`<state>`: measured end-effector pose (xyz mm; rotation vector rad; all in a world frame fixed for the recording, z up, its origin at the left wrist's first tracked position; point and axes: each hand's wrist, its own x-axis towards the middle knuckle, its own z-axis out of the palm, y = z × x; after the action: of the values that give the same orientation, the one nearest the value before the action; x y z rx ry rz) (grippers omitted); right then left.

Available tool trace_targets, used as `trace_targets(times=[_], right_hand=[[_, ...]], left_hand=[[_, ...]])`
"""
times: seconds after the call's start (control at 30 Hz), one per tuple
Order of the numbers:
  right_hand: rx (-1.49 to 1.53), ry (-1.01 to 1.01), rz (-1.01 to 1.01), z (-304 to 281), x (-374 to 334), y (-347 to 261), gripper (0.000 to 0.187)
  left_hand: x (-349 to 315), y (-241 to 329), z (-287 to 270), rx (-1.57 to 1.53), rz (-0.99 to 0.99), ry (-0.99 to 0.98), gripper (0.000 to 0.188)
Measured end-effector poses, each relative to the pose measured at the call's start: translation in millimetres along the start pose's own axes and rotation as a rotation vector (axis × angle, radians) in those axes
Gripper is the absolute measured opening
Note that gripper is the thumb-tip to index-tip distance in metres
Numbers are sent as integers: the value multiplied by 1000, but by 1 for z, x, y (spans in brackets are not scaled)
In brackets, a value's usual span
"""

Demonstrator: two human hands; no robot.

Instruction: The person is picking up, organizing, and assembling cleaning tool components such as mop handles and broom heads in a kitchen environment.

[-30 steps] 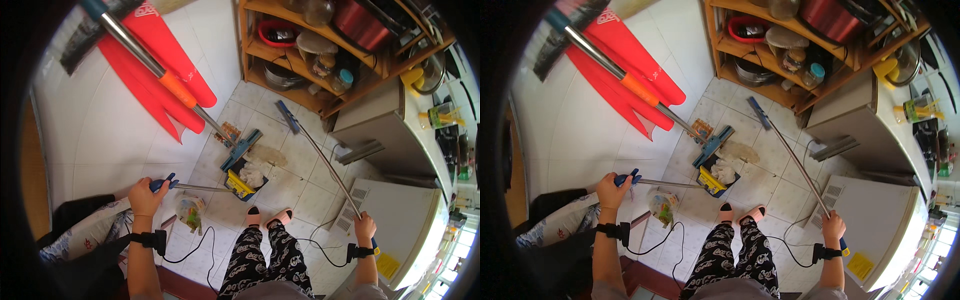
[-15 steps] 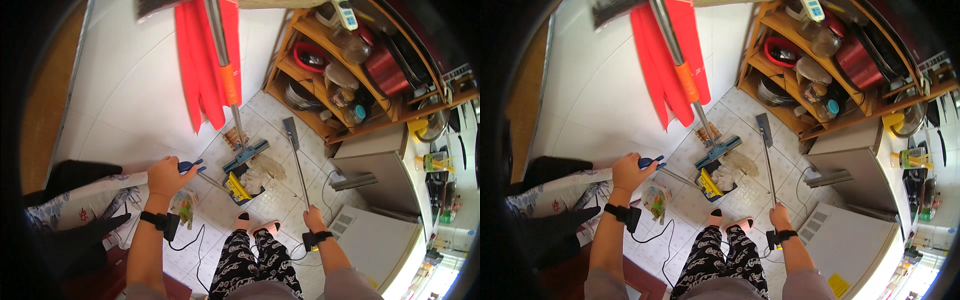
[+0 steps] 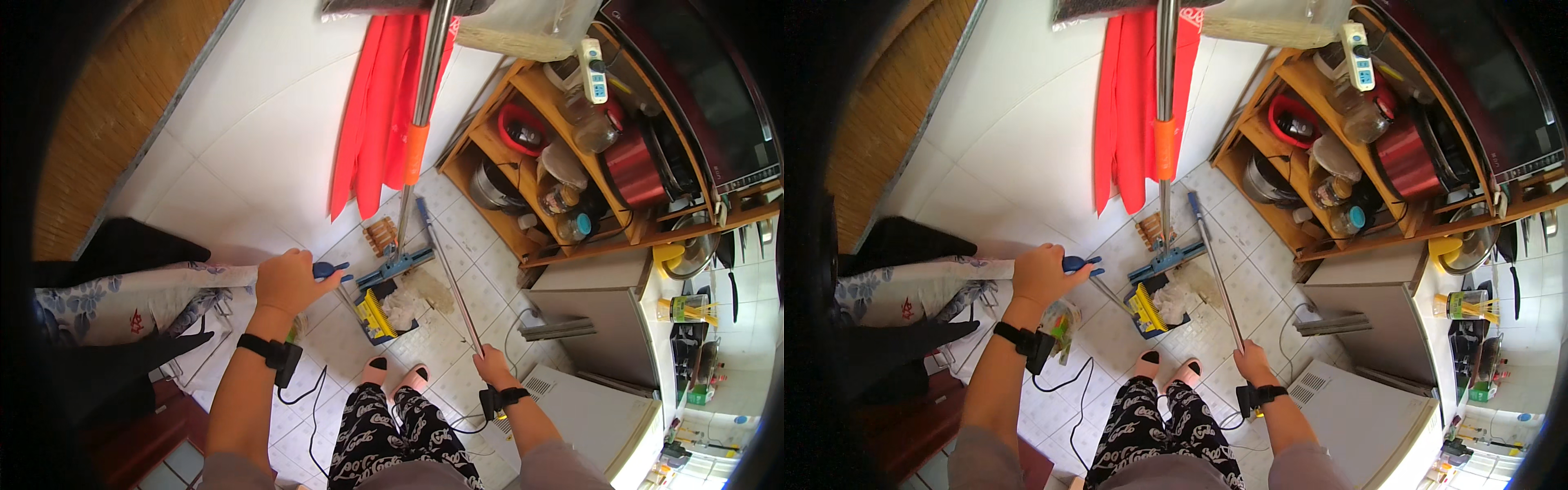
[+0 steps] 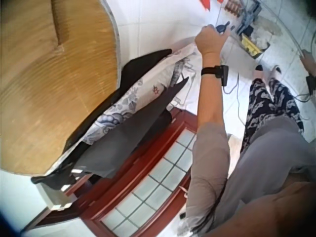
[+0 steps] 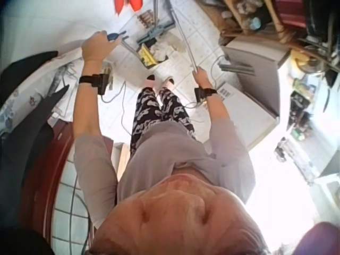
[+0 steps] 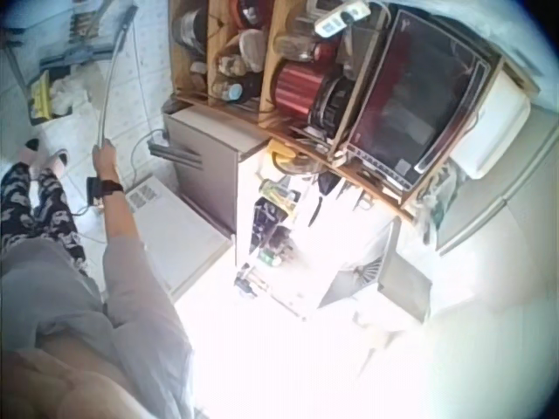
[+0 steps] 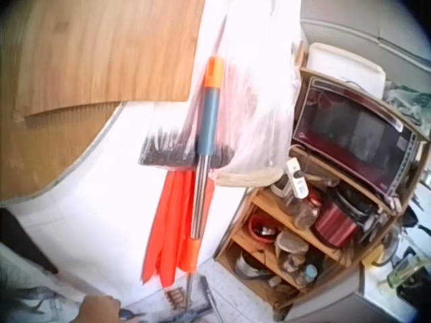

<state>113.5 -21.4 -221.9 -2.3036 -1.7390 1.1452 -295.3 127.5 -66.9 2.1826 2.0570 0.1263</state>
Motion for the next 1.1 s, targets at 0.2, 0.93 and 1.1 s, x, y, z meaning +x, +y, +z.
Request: trace_targets(times=[0.2, 0.93, 1.1], right_hand=[[86, 50, -54, -29, -61, 28, 29], [332, 36, 261, -148, -310, 247, 15], [39, 104, 165, -124, -284, 273, 21]], left_hand=[[-20, 28, -9, 6, 37, 73, 49], [-226, 174, -77, -36, -193, -236, 51], [-256, 169, -71, 32, -303, -189, 52]])
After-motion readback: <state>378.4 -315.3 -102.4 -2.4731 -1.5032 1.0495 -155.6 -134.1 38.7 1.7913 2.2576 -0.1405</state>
